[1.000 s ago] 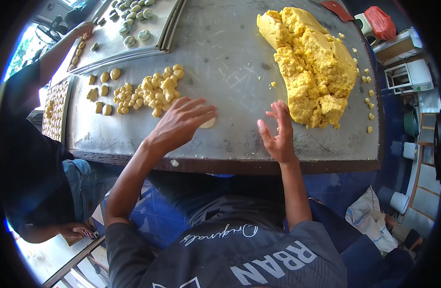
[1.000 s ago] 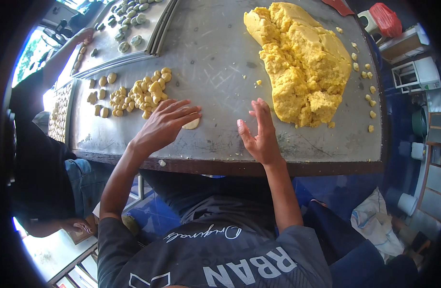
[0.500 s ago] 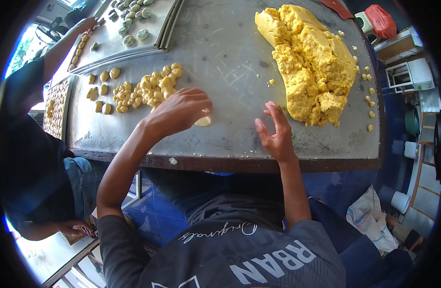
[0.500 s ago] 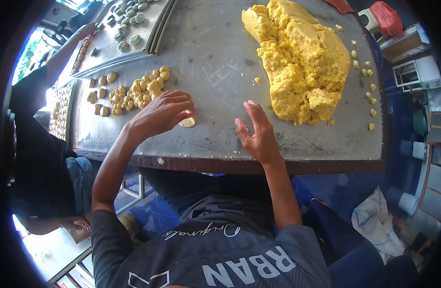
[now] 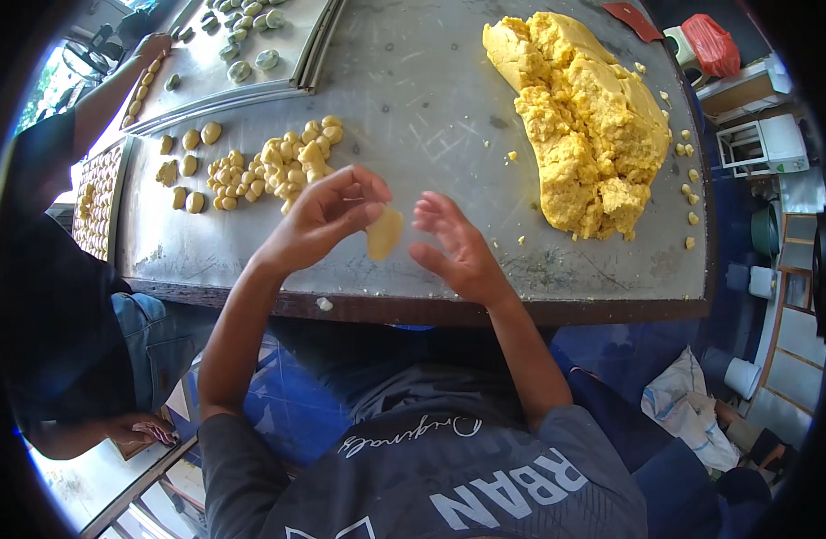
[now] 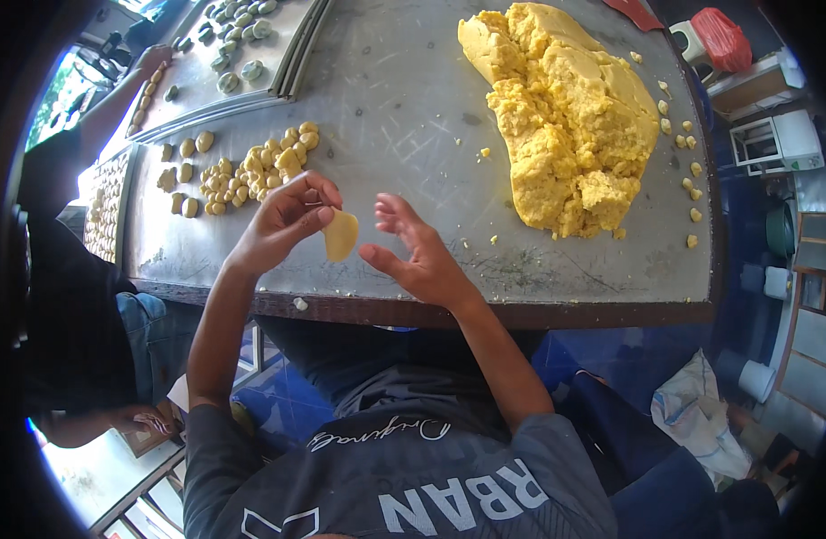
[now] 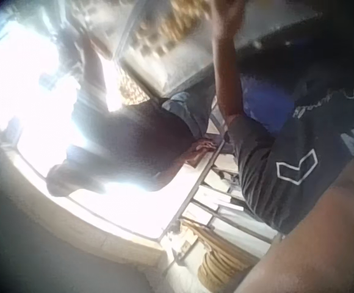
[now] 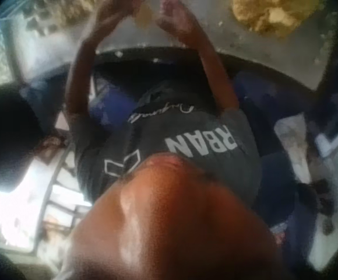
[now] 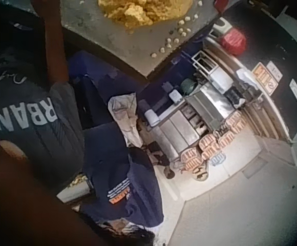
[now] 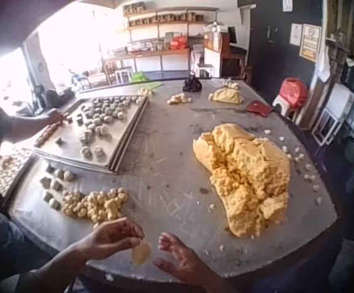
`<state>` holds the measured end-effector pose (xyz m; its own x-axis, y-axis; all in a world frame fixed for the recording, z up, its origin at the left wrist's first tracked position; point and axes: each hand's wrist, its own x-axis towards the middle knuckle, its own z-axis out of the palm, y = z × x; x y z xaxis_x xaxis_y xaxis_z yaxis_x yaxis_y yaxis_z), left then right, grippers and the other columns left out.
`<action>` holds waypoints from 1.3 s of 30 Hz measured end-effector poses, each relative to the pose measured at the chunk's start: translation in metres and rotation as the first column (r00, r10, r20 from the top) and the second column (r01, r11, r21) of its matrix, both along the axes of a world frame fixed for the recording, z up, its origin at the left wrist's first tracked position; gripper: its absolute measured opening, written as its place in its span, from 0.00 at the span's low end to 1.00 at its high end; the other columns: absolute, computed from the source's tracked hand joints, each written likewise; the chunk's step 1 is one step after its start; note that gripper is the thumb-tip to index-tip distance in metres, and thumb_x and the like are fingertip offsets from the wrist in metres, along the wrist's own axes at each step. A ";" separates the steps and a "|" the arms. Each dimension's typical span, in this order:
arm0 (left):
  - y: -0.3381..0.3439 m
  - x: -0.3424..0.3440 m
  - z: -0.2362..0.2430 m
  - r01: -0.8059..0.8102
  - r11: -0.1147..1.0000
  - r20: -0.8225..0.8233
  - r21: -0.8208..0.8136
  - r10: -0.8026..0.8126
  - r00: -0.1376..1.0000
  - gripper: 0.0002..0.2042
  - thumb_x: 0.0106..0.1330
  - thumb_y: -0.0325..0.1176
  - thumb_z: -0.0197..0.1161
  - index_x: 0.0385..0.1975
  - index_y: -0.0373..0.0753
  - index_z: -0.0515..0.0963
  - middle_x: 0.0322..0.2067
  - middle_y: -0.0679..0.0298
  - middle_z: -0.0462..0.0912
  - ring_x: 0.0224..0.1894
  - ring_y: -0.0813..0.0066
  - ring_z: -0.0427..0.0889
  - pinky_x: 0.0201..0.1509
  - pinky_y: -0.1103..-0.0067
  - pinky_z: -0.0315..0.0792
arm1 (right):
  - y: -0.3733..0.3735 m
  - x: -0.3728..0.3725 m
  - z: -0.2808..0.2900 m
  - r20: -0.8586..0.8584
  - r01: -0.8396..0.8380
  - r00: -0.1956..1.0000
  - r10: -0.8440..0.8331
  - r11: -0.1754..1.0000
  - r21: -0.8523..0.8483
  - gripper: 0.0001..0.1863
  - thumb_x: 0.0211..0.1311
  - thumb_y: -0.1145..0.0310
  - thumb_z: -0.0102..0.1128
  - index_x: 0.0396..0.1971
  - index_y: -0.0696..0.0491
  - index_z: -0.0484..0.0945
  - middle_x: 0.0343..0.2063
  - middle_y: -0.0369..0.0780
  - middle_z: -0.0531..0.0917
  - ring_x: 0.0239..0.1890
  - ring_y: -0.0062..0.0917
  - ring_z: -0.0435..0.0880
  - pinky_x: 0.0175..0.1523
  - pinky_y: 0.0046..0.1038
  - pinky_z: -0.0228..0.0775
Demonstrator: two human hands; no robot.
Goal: The person prepares dough by hand by tearing small pieces from a large mass, flattening them on a metal table, and shaping them into rounds.
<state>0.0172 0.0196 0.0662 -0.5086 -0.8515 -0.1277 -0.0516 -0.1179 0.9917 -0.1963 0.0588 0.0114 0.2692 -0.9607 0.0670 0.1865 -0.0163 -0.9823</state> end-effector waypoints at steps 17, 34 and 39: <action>0.032 -0.002 -0.058 -0.157 0.985 -0.017 -0.074 0.156 0.988 0.07 0.65 0.32 0.58 0.37 0.36 0.75 0.23 0.72 0.74 0.26 0.88 0.68 0.28 0.85 0.64 | -0.023 0.010 0.083 -0.040 -0.585 0.806 0.591 0.804 0.106 0.08 0.60 0.73 0.61 0.38 0.59 0.79 0.27 0.33 0.80 0.32 0.11 0.75 0.40 0.17 0.68; 0.039 -0.005 -0.048 0.030 0.971 0.029 -0.236 -0.024 0.999 0.10 0.50 0.26 0.65 0.33 0.34 0.80 0.27 0.57 0.83 0.30 0.72 0.81 0.36 0.73 0.73 | -0.023 0.034 0.092 -0.417 -0.633 0.702 0.578 0.774 0.009 0.13 0.56 0.72 0.63 0.41 0.60 0.80 0.33 0.42 0.85 0.34 0.20 0.83 0.39 0.24 0.74; 0.042 -0.012 -0.055 -0.069 0.936 0.010 -0.345 0.077 0.997 0.09 0.51 0.25 0.65 0.33 0.33 0.78 0.30 0.55 0.82 0.33 0.62 0.81 0.37 0.71 0.73 | -0.027 0.036 0.083 -0.632 -0.557 0.668 0.393 0.827 -0.075 0.17 0.54 0.74 0.63 0.45 0.60 0.78 0.37 0.48 0.84 0.35 0.30 0.84 0.40 0.27 0.75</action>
<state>0.0053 0.0620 0.0109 -0.4441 -0.8799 0.1693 -0.0786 0.2264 0.9709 -0.1606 0.0320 0.0948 0.7482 -0.6619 -0.0461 -0.3506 -0.3355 -0.8743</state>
